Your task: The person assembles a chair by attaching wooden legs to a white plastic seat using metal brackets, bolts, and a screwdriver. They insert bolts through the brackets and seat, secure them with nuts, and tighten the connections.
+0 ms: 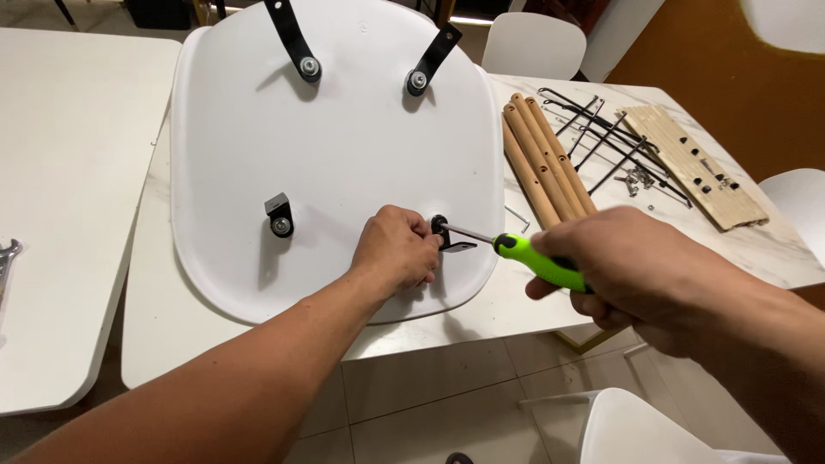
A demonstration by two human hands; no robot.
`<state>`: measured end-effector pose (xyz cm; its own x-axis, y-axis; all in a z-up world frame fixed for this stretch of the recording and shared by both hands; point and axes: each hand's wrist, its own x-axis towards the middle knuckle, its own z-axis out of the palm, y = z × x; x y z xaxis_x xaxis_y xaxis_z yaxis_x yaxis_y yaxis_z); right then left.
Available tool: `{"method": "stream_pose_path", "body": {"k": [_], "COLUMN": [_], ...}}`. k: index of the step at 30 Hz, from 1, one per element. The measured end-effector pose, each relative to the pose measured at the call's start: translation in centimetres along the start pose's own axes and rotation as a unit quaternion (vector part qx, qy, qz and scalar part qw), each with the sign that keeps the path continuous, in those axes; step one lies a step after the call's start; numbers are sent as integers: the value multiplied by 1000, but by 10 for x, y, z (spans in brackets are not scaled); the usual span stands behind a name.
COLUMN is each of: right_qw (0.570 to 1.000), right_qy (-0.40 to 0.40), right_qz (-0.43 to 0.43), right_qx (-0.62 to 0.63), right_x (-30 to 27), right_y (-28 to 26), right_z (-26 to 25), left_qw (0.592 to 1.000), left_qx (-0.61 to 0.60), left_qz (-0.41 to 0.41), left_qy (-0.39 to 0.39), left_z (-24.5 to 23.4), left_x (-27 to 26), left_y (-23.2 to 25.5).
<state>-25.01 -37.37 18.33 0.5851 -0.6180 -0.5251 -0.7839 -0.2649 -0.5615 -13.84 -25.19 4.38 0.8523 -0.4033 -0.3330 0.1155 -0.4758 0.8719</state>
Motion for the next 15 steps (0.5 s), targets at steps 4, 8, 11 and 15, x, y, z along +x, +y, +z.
{"method": "stream_pose_path", "body": {"k": [4,8,11,15], "right_qw": [973,950,995,989], "right_qy": [60,106,50,62], "right_qz": [-75,-153,-75,-88], "right_qx": [-211,-249,-31,-104], "right_x": [-12,-14,-5,6], "right_y": [-1,4,5,10], "right_z": [-1,6,6,-1], "left_qw": [1000,1000,1000,1000], "left_qx": [-7,-17,-12,-17], "left_qz": [13,10,6,15], "left_qy": [3,12,13,14], "left_z": [1,2,3,3], "left_x": [0,0,-1,-2], "left_y": [-2,-2,-2,-3]}}
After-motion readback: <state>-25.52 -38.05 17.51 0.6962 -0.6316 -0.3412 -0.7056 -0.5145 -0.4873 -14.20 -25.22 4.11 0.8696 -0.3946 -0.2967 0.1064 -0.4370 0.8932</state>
